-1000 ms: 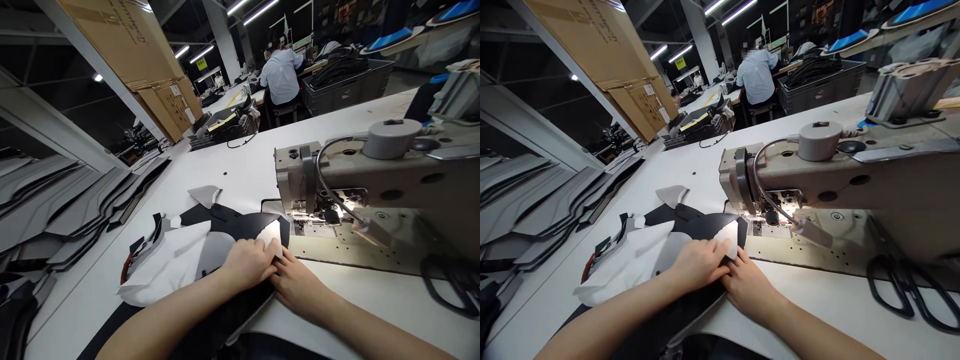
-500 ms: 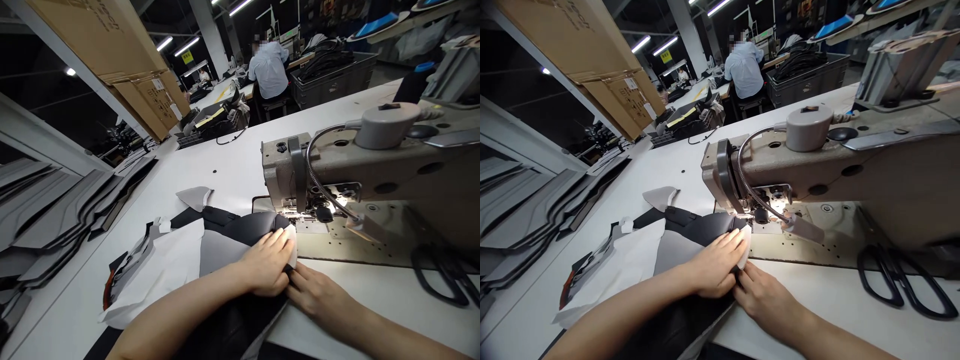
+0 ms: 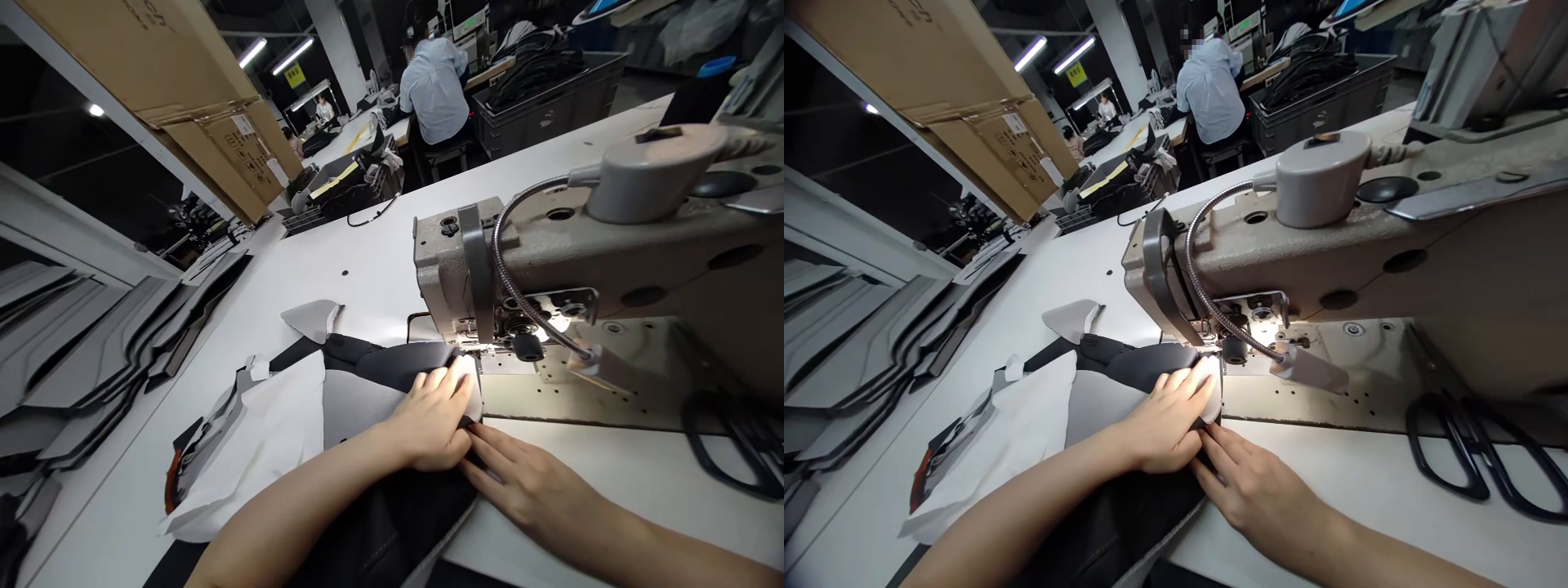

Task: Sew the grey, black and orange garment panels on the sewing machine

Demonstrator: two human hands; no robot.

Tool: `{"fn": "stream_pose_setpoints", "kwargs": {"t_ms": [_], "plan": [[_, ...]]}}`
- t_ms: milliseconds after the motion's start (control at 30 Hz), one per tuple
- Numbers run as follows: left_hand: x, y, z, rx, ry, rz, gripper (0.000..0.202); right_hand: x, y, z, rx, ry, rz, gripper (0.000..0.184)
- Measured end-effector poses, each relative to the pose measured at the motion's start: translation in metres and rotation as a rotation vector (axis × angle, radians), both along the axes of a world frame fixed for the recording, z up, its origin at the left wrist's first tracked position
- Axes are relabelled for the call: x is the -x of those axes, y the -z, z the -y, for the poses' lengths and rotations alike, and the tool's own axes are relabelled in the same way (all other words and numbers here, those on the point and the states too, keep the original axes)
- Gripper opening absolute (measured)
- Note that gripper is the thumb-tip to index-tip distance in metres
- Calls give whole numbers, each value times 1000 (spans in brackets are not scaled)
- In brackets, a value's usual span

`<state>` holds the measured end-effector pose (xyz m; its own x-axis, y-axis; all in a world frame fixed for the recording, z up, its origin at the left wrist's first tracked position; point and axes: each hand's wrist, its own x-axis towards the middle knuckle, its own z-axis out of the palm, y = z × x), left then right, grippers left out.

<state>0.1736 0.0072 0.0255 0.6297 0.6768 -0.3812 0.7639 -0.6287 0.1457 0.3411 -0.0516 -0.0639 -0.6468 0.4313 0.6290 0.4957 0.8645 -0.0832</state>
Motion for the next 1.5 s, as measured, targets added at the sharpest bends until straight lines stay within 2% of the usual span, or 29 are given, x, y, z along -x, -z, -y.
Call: {"fn": "stream_pose_setpoints", "kwargs": {"t_ms": [167, 367, 867, 1033, 1167, 1333, 1500], "plan": [[-4, 8, -6, -5, -33, 13, 72, 0, -3, 1, 10, 14, -22, 27], [-7, 9, -7, -33, -29, 1, 81, 0, -4, 2, 15, 22, -18, 26], [-13, 13, -15, -78, -42, -9, 74, -7, -4, -5, 31, 39, -32, 29], [-14, 15, -8, -183, -21, -4, 65, -11, -13, -5, -18, -47, -35, 27], [-9, 12, 2, -217, 28, 10, 68, -9, -17, -1, -14, -106, -39, 27], [4, 4, 11, -138, 92, 87, 60, -3, -15, 4, -28, -57, -40, 28], [6, 8, 17, -152, 71, 84, 56, 1, -11, 7, -53, -10, -26, 30]]}}
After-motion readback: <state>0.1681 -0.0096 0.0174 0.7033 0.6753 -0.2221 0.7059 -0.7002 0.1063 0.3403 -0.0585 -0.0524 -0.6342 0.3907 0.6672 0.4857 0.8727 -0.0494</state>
